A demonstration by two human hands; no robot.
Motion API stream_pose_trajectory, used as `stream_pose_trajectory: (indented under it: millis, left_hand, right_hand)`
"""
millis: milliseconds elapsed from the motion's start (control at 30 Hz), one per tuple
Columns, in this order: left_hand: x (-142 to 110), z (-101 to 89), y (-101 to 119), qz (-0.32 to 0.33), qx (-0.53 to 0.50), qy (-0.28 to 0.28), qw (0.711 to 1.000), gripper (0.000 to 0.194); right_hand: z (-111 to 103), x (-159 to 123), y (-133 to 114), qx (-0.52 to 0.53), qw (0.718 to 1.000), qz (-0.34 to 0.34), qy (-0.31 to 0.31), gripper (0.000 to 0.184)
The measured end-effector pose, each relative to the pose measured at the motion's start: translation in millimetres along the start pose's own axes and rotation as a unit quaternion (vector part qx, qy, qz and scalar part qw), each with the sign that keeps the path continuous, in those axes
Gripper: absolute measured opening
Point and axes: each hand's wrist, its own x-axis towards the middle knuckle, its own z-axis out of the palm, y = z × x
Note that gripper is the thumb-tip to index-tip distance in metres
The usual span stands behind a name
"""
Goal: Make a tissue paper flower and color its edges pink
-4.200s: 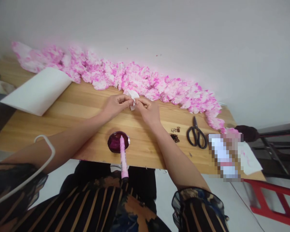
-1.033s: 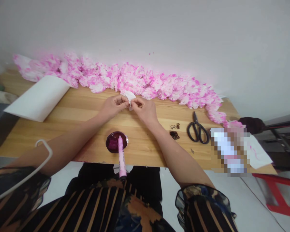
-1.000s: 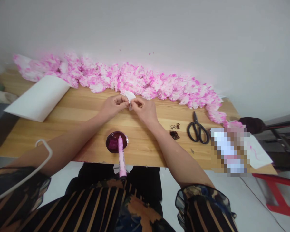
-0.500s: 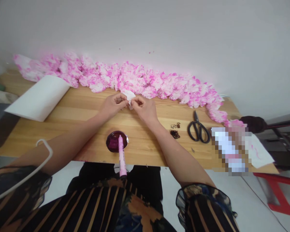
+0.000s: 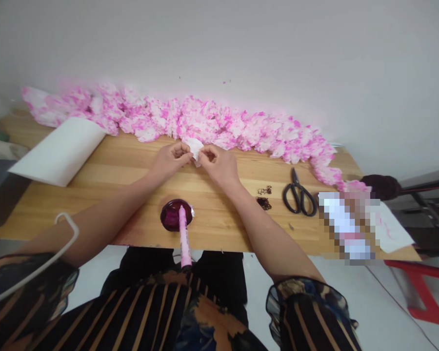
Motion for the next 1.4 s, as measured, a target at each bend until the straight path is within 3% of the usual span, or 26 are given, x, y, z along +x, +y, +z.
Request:
stream_pose_trajectory:
  millis: [167,267,367,767,1033,1400]
  left_hand:
    - [-4,1.3,4,0.012,0.038,-0.021,0.999,0.004]
    - [-5,1.3,6,0.020,0.064,-0.019,0.998,0.014]
    - [-6,0.5,8,0.023,0.087,-0.019,0.996,0.024]
    - [1,0.4,1,-0.029,0.025,-0.012,0.999,0.016]
    - [-5,0.9,5,0.027,0.106,-0.027,0.994,0.021]
    - [-2,0.2,2,0.012,0.091,-0.015,0.996,0.027]
  right_hand:
    - [1,-2,1,-0.072,0.995,-0.065,0.008,0.014]
    - [1,-3,3,-0.094,0.993,-0.074,0.006,0.016]
    - [1,-4,2,-0.094,0.993,-0.071,-0.004,0.017]
    - [2,1,7,-0.001,1.000,-0.020,0.000,0.015]
    - [0,1,9,-0.068,0.995,-0.068,0.004,0.015]
    - [0,0,6,-0.046,0.997,-0.066,-0.008,0.017]
